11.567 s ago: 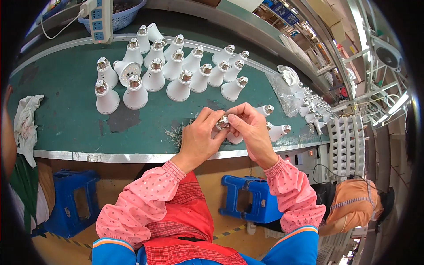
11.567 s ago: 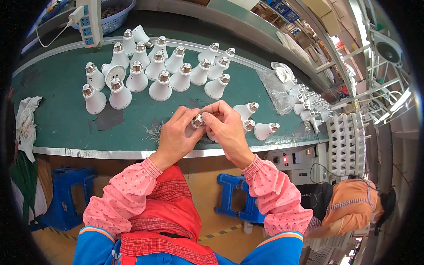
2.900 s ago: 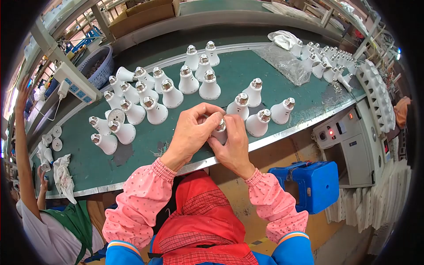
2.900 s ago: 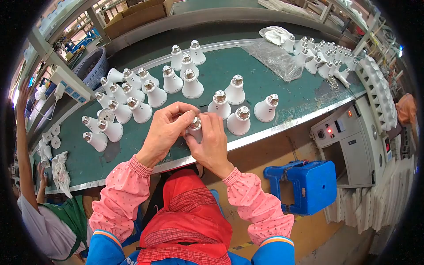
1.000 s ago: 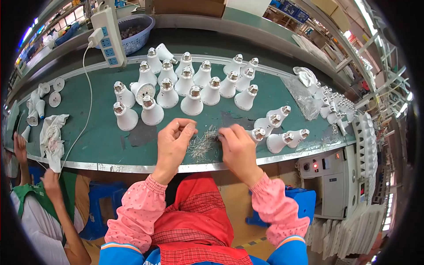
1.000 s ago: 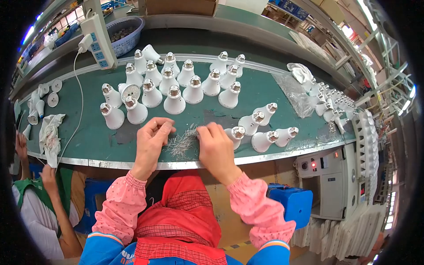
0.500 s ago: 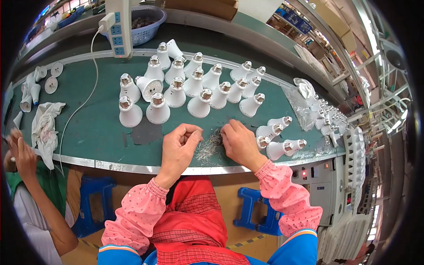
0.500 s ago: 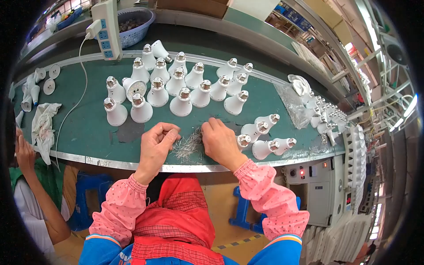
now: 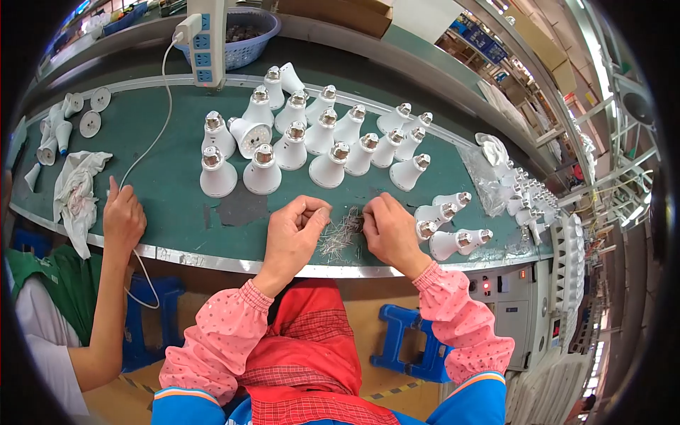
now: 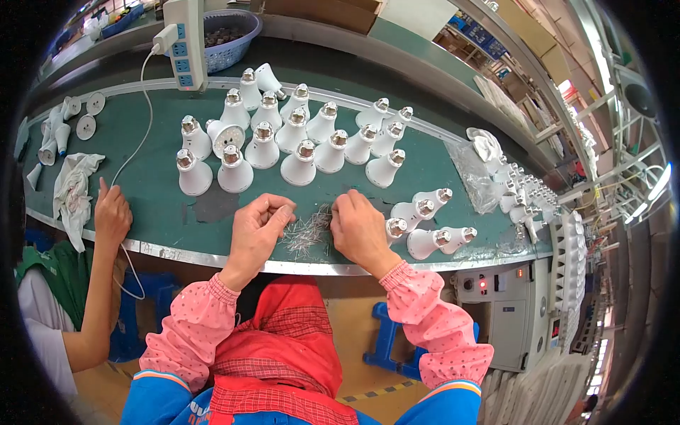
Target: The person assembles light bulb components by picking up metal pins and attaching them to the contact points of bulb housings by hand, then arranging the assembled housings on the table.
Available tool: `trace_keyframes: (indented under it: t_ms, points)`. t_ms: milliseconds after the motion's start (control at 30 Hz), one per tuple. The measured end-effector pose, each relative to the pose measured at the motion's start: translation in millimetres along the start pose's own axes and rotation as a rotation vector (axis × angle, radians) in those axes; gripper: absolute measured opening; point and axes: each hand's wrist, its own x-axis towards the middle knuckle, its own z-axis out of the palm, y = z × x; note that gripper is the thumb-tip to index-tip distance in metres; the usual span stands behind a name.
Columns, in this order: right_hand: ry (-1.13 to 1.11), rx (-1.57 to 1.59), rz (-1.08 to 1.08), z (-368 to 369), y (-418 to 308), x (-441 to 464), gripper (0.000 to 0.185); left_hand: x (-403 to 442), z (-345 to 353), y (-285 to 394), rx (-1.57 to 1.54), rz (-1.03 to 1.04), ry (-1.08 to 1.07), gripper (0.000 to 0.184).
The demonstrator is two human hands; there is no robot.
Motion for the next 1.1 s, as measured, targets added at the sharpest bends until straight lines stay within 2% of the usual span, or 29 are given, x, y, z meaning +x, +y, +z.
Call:
trace_keyframes:
  t_ms: [67, 167, 367, 467, 567, 667, 767, 867, 967, 1100]
  points:
    - [-0.006, 0.122, 0.111, -4, -4, -5, 0.010, 0, 3, 0, 0.028, 0.013, -0.011, 0.018]
    - [0.012, 0.141, 0.100, -2, -2, -6, 0.011, 1, 7, -1, 0.052, 0.017, -0.021, 0.018]
    - [0.020, -0.083, 0.052, 12, -6, 5, 0.012, -1, 1, -6, 0.023, 0.030, -0.020, 0.017]
    - [-0.102, -0.253, 0.025, 13, -9, 14, 0.019, -2, -1, -6, 0.017, 0.046, -0.009, 0.016]
    - [-0.064, -0.240, -0.039, 13, -3, 15, 0.022, -2, -4, -6, 0.019, 0.027, -0.021, 0.016]
    - [-0.016, -0.087, 0.008, 12, 4, 10, 0.022, -3, -2, -1, 0.099, 0.022, -0.038, 0.015]
    - [-0.002, 0.075, 0.054, -1, -10, 4, 0.021, -1, 12, 7, 0.292, 0.310, 0.029, 0.014]
    - [0.070, 0.022, -0.130, -12, -25, 4, 0.019, 8, 22, 9, 0.517, 0.573, -0.012, 0.018]
    - [0.092, -0.055, -0.218, -14, -26, 5, 0.019, 11, 22, 10, 0.546, 0.575, -0.039, 0.015]
    - [0.110, -0.004, -0.219, -22, -32, 5, 0.020, 9, 21, 8, 0.494, 0.518, -0.047, 0.013]
